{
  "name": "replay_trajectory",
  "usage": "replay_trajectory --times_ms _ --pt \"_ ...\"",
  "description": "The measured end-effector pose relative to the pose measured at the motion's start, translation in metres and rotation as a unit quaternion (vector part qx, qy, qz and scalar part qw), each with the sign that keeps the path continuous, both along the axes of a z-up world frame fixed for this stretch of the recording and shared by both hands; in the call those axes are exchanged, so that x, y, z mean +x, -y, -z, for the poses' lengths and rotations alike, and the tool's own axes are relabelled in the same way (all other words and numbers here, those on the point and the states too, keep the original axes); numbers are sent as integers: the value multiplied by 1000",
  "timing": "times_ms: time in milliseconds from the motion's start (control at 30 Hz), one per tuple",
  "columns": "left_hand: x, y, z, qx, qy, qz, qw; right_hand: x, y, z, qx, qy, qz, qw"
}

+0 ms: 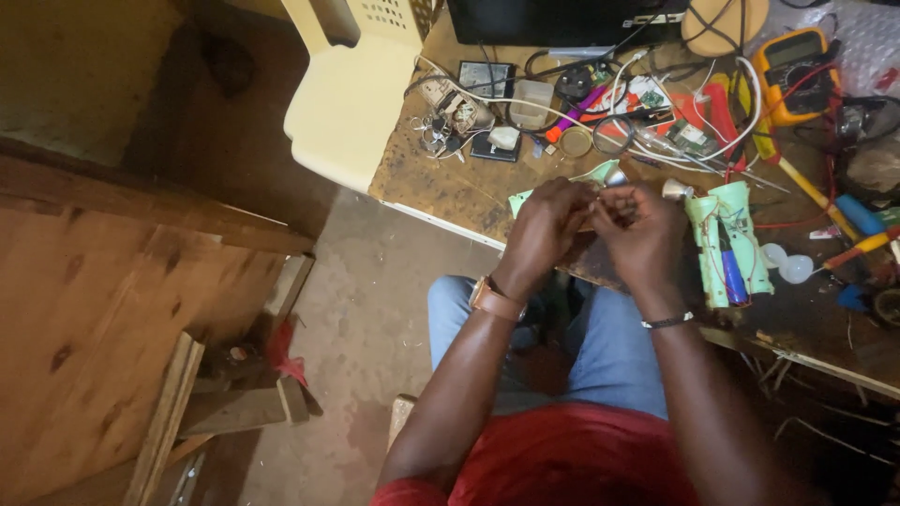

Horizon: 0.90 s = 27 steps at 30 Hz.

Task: The person assembles two disassembled flashlights by inserting batteries and securing the casing. They handle the green and orange flashlight bodies, place batteries inside, and screw the parts together.

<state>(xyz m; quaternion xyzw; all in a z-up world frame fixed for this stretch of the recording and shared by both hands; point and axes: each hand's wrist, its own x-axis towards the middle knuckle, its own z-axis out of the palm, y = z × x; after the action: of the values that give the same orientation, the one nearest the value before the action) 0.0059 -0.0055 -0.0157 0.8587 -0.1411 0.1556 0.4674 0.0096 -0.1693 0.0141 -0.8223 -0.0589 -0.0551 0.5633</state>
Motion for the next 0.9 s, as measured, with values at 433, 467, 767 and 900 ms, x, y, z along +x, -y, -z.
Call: replay_trajectory --times_ms 433,467,767,900 --pt "-2 6 -8 65 26 22 997 -18 -12 7 -104 118 76 985" --pt "-2 7 -3 79 22 9 997 -17 -11 9 -93 126 76 985" --pt "-6 0 -21 97 2 22 995 -28 30 5 -146 204 95 963" --pt "-7 -11 -13 132 -23 12 991 -52 76 27 -239 169 81 953"
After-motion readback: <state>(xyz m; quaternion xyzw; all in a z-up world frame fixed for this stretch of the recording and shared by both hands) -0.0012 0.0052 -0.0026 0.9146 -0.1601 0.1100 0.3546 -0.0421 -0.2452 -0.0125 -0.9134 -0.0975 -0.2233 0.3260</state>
